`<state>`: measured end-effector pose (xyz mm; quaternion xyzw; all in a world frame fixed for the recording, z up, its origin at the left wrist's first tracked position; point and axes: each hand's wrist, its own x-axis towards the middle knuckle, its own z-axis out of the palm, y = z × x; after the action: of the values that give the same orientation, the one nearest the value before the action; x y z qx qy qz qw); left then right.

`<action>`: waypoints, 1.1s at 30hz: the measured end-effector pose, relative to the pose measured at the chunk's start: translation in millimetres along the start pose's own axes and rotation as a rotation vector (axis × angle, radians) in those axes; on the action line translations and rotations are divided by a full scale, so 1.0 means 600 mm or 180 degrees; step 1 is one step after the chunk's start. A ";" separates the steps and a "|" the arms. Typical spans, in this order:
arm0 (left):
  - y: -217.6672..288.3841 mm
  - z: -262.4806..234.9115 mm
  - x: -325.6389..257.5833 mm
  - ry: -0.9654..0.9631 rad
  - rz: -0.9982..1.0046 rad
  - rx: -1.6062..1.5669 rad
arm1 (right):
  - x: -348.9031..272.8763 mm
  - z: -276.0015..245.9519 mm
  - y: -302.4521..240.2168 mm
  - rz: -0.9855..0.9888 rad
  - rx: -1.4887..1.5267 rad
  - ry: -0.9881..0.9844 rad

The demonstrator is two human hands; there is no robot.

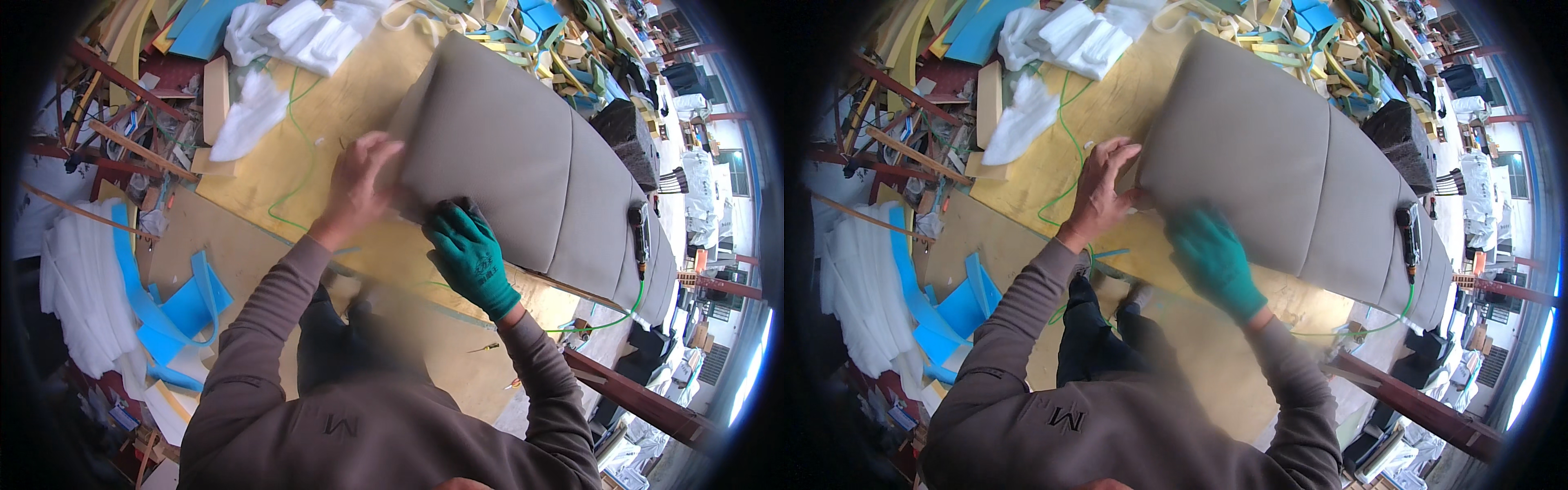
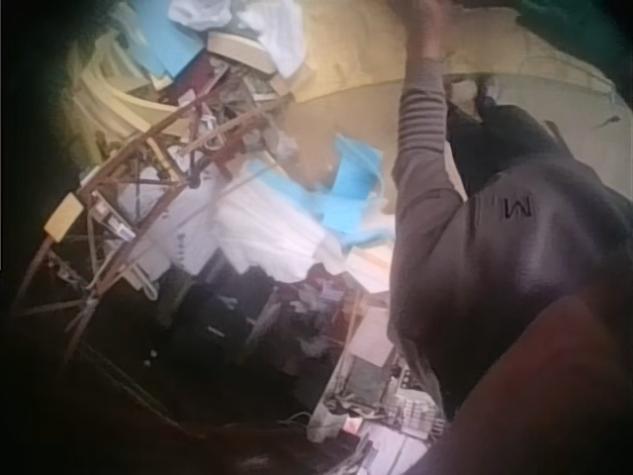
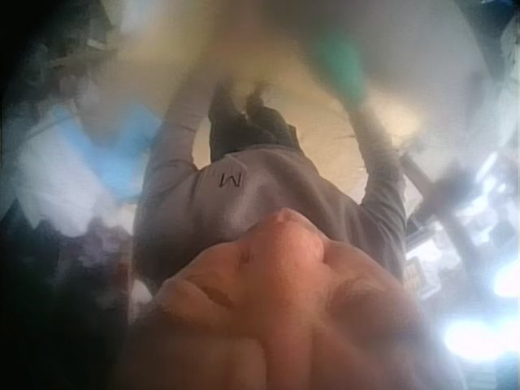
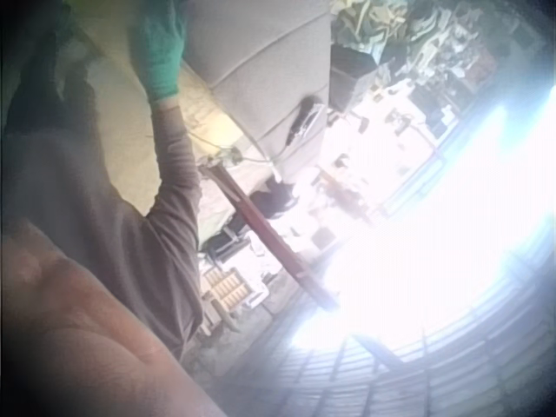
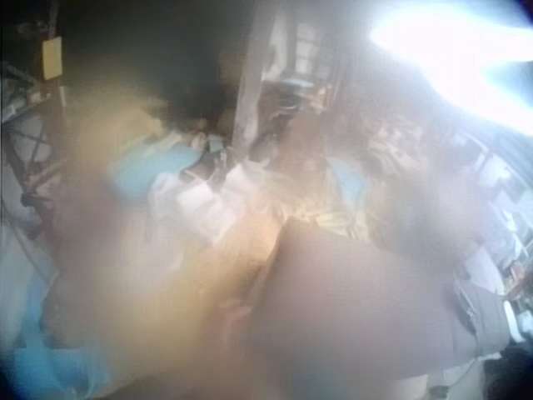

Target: The person smooths and adjusts the beige upholstery on a chair back, then flips the chair to work on the underside. They use a screwdriver to remove staples from the wooden frame and later use a pneumatic staple gun to secure the fabric to the frame.

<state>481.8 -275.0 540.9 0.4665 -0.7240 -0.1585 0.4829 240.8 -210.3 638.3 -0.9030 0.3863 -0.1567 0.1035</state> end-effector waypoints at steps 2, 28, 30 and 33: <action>-0.006 -0.007 0.014 -0.0320 0.0582 0.0215 | -0.002 0.000 -0.005 -0.0046 -0.0055 0.0013; -0.010 0.000 0.006 -0.0345 0.0651 0.0119 | -0.603 -0.337 0.645 0.3519 -0.2458 0.1552; -0.007 -0.004 0.003 -0.0322 0.0626 0.0255 | -0.626 -0.350 0.691 0.3917 -0.1423 0.0907; -0.003 -0.009 -0.002 -0.0446 0.0537 0.0392 | -0.657 -0.347 0.750 0.3607 -0.1256 0.0679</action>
<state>487.3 -274.0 541.7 0.4205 -0.8010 -0.1048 0.4131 -391.3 -242.2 613.2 -0.5384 0.8368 -0.0924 -0.0378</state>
